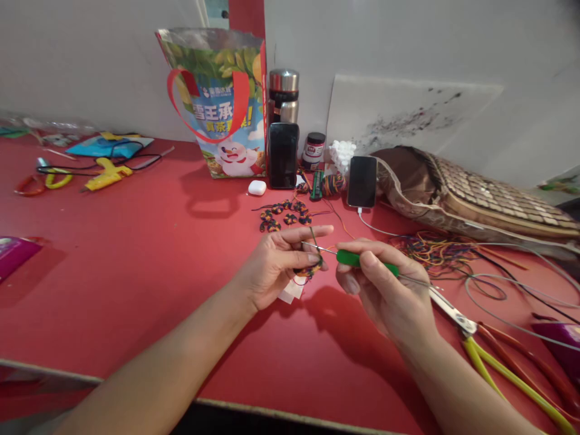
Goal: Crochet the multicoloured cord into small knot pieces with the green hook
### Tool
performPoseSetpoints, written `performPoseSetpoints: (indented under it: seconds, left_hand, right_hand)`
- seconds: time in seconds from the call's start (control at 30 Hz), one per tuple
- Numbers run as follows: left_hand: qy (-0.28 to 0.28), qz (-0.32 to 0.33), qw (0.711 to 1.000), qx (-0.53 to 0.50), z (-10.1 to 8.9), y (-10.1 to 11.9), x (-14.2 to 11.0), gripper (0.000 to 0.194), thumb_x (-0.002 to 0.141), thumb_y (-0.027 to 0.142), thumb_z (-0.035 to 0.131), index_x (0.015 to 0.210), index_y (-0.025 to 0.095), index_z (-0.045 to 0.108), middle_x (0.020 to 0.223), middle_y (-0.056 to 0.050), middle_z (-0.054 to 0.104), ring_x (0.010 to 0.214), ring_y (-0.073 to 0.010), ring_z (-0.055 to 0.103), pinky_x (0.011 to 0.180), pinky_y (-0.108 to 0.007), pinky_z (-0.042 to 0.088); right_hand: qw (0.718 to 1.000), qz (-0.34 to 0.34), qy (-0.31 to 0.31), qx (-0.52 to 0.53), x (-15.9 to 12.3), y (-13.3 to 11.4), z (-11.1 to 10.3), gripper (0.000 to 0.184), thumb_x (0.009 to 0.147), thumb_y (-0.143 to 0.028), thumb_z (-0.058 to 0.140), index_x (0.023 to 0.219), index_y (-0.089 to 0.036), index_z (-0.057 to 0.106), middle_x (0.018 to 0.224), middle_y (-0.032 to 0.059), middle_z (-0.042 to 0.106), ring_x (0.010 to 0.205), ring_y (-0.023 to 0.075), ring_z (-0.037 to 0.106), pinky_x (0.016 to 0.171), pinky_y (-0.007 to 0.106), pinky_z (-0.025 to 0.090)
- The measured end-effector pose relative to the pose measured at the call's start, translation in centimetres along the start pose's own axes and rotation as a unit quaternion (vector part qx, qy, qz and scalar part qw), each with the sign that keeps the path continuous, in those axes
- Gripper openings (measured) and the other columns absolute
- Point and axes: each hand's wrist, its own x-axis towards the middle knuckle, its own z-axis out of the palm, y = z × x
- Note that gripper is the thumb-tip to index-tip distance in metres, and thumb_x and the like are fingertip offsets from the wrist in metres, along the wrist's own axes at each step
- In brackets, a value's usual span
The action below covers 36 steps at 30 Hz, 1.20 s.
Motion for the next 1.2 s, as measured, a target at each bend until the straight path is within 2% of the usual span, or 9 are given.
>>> performPoseSetpoints:
  seconds: [0.17, 0.4, 0.57, 0.67, 0.77, 0.83, 0.93, 1.07, 1.2]
  left_hand:
    - [0.043, 0.057, 0.997, 0.005, 0.4, -1.0, 0.1, 0.041, 0.066, 0.012, 0.092, 0.105, 0.022, 0.088, 0.071, 0.001, 0.069, 0.067, -0.0108, 0.067, 0.064, -0.023, 0.046]
    - [0.063, 0.107, 0.99, 0.062, 0.6, -1.2, -0.1, 0.05, 0.071, 0.018, 0.093, 0.12, 0.023, 0.083, 0.069, 0.002, 0.068, 0.063, -0.0089, 0.059, 0.064, -0.026, 0.046]
    - [0.1, 0.107, 0.988, 0.04, 0.9, -1.8, 0.1, 0.051, 0.069, 0.023, 0.096, 0.118, 0.021, 0.084, 0.067, 0.003, 0.068, 0.062, -0.0083, 0.058, 0.064, -0.024, 0.046]
    - [0.101, 0.099, 0.99, 0.021, 0.9, -1.8, 0.2, 0.044, 0.068, 0.021, 0.097, 0.11, 0.019, 0.085, 0.064, 0.003, 0.066, 0.06, -0.0078, 0.057, 0.062, -0.022, 0.044]
    - [0.072, 0.075, 0.995, -0.011, 0.7, -1.3, 0.2, 0.037, 0.069, 0.015, 0.094, 0.105, 0.017, 0.086, 0.064, 0.003, 0.065, 0.06, -0.0075, 0.056, 0.063, -0.022, 0.045]
    - [0.053, 0.052, 0.997, -0.03, 0.4, -0.7, 0.1, 0.039, 0.069, 0.011, 0.092, 0.107, 0.016, 0.085, 0.067, 0.002, 0.066, 0.062, -0.0074, 0.059, 0.064, -0.021, 0.046]
    - [0.022, 0.016, 0.999, -0.04, -0.1, 0.2, 0.0, 0.041, 0.069, 0.009, 0.088, 0.109, 0.015, 0.085, 0.068, 0.001, 0.066, 0.068, -0.0102, 0.068, 0.063, -0.019, 0.047]
    - [0.001, -0.001, 0.999, -0.046, -0.5, 1.1, -0.1, 0.039, 0.07, 0.005, 0.084, 0.108, 0.014, 0.086, 0.065, 0.003, 0.062, 0.064, -0.0078, 0.066, 0.067, -0.018, 0.051]
    - [-0.009, -0.019, 0.999, -0.044, -0.9, 1.6, -0.2, 0.044, 0.069, 0.007, 0.084, 0.112, 0.011, 0.084, 0.067, 0.002, 0.063, 0.068, -0.0091, 0.068, 0.069, -0.017, 0.052]
  right_hand:
    - [0.999, -0.016, 0.042, -0.011, -0.4, 0.7, 0.2, 0.015, 0.096, -0.035, 0.079, 0.104, -0.027, 0.088, 0.076, 0.003, 0.076, 0.059, 0.0111, 0.065, 0.058, 0.026, 0.052]
    - [0.995, -0.035, 0.047, -0.075, -0.6, 1.0, -0.2, 0.016, 0.102, -0.034, 0.071, 0.108, -0.028, 0.085, 0.077, 0.0012, 0.075, 0.063, 0.0129, 0.067, 0.064, 0.03, 0.056]
    - [0.957, -0.131, 0.078, -0.245, -1.2, 1.6, 0.7, 0.02, 0.105, -0.023, 0.063, 0.116, -0.025, 0.079, 0.081, 0.0006, 0.072, 0.071, 0.0141, 0.068, 0.071, 0.031, 0.058]
    - [0.94, -0.174, 0.07, -0.283, -1.4, 2.0, 1.0, 0.025, 0.104, -0.018, 0.061, 0.122, -0.026, 0.077, 0.085, 0.0006, 0.07, 0.074, 0.0144, 0.067, 0.07, 0.031, 0.057]
    - [0.946, -0.19, 0.027, -0.259, -1.4, 2.2, 0.6, 0.031, 0.104, -0.016, 0.061, 0.129, -0.03, 0.076, 0.092, 0.0015, 0.07, 0.075, 0.0139, 0.066, 0.074, 0.032, 0.056]
    - [0.96, -0.173, 0.002, -0.222, -1.2, 2.1, 0.1, 0.032, 0.105, -0.019, 0.061, 0.13, -0.032, 0.076, 0.095, 0.0024, 0.069, 0.075, 0.0142, 0.066, 0.074, 0.034, 0.056]
    - [0.977, -0.132, 0.003, -0.166, -1.0, 1.9, -0.6, 0.027, 0.107, -0.025, 0.06, 0.126, -0.033, 0.079, 0.093, 0.0031, 0.07, 0.075, 0.0157, 0.064, 0.073, 0.035, 0.054]
    - [0.985, -0.106, 0.005, -0.133, -0.9, 1.5, -0.8, 0.025, 0.107, -0.028, 0.063, 0.122, -0.033, 0.082, 0.089, 0.0027, 0.071, 0.075, 0.0154, 0.064, 0.073, 0.034, 0.052]
    - [0.989, -0.095, 0.001, -0.118, -0.8, 1.0, -0.8, 0.023, 0.106, -0.028, 0.065, 0.119, -0.033, 0.083, 0.092, 0.0031, 0.072, 0.074, 0.0141, 0.063, 0.071, 0.033, 0.052]
